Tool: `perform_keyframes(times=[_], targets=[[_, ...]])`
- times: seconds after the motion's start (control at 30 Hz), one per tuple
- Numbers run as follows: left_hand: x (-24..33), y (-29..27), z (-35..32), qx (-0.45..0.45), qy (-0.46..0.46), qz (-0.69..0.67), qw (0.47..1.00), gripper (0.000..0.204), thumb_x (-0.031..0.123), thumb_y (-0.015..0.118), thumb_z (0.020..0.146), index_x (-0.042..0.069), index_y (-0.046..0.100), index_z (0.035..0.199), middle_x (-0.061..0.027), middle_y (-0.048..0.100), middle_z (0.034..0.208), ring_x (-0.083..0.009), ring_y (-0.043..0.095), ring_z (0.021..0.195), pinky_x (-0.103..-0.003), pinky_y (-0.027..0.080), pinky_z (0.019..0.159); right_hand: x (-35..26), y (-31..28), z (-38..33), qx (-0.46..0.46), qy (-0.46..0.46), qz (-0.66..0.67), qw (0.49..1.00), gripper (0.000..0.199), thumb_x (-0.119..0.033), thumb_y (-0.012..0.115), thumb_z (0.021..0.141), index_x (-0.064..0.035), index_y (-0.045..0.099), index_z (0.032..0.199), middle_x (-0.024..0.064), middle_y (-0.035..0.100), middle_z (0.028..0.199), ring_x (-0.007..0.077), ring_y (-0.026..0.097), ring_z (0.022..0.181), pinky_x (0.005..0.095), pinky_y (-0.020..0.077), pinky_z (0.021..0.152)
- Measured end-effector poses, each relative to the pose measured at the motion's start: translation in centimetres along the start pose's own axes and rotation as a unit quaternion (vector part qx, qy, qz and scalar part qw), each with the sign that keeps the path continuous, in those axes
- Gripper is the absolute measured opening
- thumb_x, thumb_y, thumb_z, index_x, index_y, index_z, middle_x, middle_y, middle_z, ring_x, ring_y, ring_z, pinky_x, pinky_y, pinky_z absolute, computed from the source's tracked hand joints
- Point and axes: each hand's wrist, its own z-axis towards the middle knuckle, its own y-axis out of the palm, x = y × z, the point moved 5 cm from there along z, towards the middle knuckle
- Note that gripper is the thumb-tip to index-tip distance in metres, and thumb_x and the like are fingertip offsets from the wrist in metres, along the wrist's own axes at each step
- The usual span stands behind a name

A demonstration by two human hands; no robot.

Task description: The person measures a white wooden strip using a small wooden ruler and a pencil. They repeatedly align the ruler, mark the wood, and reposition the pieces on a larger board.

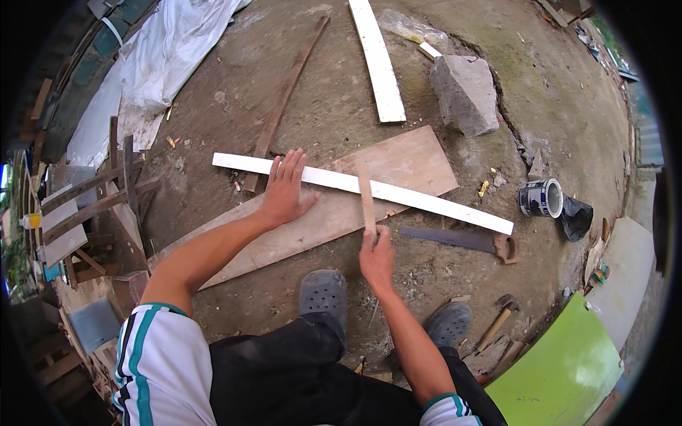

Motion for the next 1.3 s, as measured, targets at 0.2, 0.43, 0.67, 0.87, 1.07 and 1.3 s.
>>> perform_keyframes(times=[0.2,0.43,0.67,0.87,1.07,1.3], targets=[[-2.7,-0.7,-0.6,0.006,0.015,0.003,1.000,0.095,0.047,0.074,0.086,0.000,0.028,0.154,-0.0183,0.033,0.158,-0.0345,0.024,0.151,-0.053,0.013,0.125,10.5,-14.5,2.3,0.219,0.091,-0.028,0.971,0.030,-0.029,0.052,0.106,-0.0006,0.053,0.114,0.0131,0.062,0.086,0.0272,0.060,0.079,0.0428,0.0465,0.073],[-2.2,-0.2,0.1,0.015,0.044,0.004,0.999,0.072,0.045,0.076,0.085,0.006,0.050,0.139,-0.0107,0.053,0.139,-0.0259,0.045,0.136,-0.051,0.020,0.122,10.5,-19.4,4.2,0.289,0.062,-0.018,0.955,0.035,-0.034,0.057,0.104,0.0001,0.059,0.110,0.0066,0.058,0.084,0.0183,0.051,0.074,0.0356,0.0438,0.071],[-1.3,-0.6,3.2,0.010,0.146,-0.032,0.989,0.055,0.041,0.082,0.078,0.009,0.063,0.119,-0.0082,0.064,0.110,-0.0267,0.059,0.113,-0.045,0.038,0.108,1.3,-13.2,6.7,0.096,-0.070,-0.097,0.988,0.038,-0.036,0.063,0.101,0.0020,0.063,0.099,0.0152,0.060,0.073,0.0250,0.051,0.066,0.0389,0.0454,0.066],[-0.2,-0.2,4.2,-0.055,0.139,-0.108,0.983,0.051,0.038,0.082,0.079,0.010,0.064,0.119,-0.0099,0.066,0.111,-0.0301,0.062,0.108,-0.043,0.047,0.098,-2.7,-12.4,8.6,-0.067,-0.102,-0.158,0.980,0.037,-0.035,0.066,0.098,0.0010,0.064,0.104,0.0204,0.067,0.079,0.0345,0.061,0.071,0.0405,0.0483,0.069],[1.7,-1.2,4.4,-0.063,0.154,-0.105,0.980,0.045,0.031,0.081,0.081,0.012,0.065,0.119,-0.0092,0.066,0.111,-0.0295,0.064,0.105,-0.042,0.051,0.089,-1.4,-15.5,9.3,-0.027,-0.191,-0.260,0.946,0.040,-0.032,0.073,0.093,-0.0021,0.064,0.117,0.0238,0.072,0.100,0.0389,0.071,0.092,0.0402,0.0540,0.080],[4.0,-4.7,4.2,0.006,0.192,-0.067,0.979,0.045,0.030,0.083,0.079,0.013,0.066,0.117,-0.0046,0.067,0.109,-0.0249,0.065,0.101,-0.038,0.052,0.086,-1.0,-17.8,7.7,-0.044,-0.214,-0.176,0.960,0.039,-0.028,0.078,0.089,-0.0016,0.067,0.115,0.0209,0.073,0.104,0.0360,0.072,0.094,0.0386,0.0544,0.083]])
